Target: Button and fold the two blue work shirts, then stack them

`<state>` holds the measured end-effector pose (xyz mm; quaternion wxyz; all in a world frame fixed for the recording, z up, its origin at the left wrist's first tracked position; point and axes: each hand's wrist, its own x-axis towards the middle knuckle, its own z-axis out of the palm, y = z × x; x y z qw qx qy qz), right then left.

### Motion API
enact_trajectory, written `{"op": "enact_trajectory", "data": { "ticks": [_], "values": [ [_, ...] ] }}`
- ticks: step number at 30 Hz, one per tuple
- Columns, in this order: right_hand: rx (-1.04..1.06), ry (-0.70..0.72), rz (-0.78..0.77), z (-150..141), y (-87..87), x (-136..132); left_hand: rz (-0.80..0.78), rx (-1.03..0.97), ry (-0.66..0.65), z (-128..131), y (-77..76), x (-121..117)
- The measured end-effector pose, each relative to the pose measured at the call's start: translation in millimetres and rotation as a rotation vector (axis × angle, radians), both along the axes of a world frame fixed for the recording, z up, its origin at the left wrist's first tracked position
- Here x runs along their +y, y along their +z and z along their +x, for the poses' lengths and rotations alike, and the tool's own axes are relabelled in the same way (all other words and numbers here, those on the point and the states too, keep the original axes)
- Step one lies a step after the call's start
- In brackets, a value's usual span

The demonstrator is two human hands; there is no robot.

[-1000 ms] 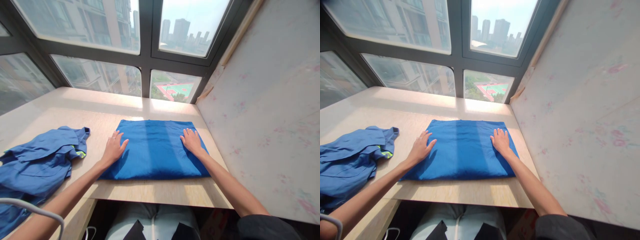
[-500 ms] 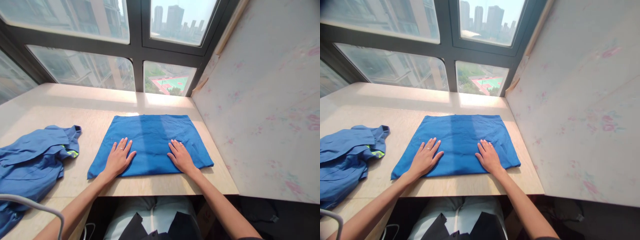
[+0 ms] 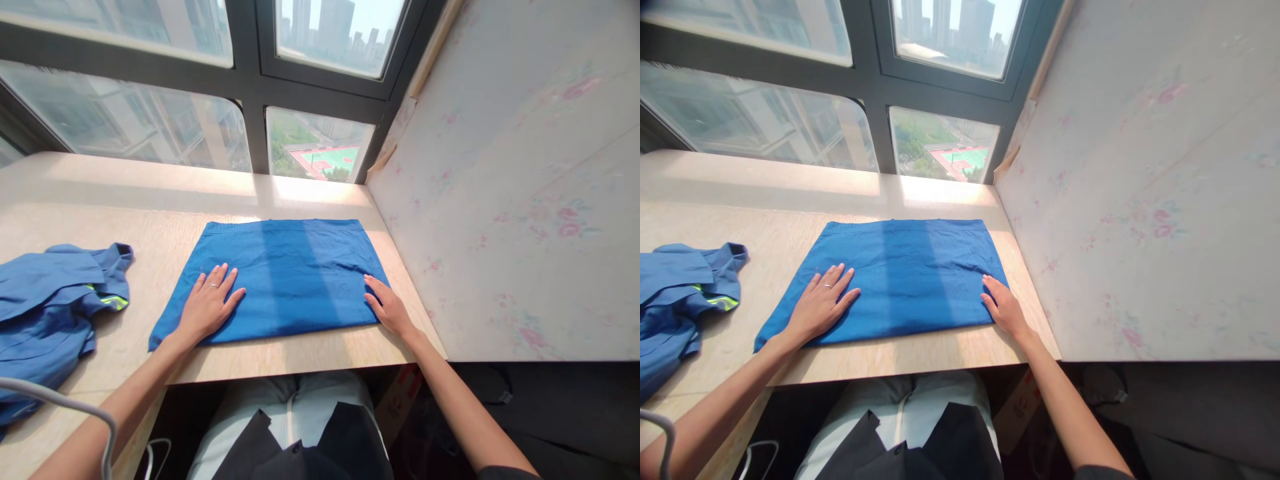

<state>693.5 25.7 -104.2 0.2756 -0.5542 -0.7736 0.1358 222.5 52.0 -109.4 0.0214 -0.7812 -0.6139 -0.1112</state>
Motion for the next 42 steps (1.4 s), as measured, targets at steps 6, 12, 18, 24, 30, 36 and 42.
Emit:
{"op": "enact_trajectory", "data": {
  "ticks": [6, 12, 18, 24, 30, 36, 42],
  "values": [
    [0.212, -0.199, -0.001, 21.8, 5.8, -14.7, 0.008, 0.005, -0.008, -2.4, -0.6, 3.5],
    [0.136, -0.298, -0.112, 40.3, 17.2, -42.8, -0.023, 0.017, -0.014, -7.7, 2.0, 13.4],
    [0.225, -0.365, -0.178, 40.1, 27.1, -51.3, -0.033, 0.016, -0.023, -10.2, 2.6, 17.6],
    [0.165, -0.371, -0.196, 46.7, 40.3, -44.1, -0.034, 0.007, -0.032, -11.6, 2.0, 17.6],
    [0.145, -0.333, -0.241, 54.4, 41.5, -36.6, -0.035, 0.005, -0.028, -11.1, 2.0, 17.1],
    [0.187, -0.406, -0.188, 45.5, 36.9, -44.6, -0.047, 0.004, -0.022, -11.7, 2.6, 19.3],
    [0.294, -0.477, -0.392, 37.7, 35.7, -60.3, -0.043, -0.022, -0.042, -14.7, 0.9, 23.2]
  ]
}}
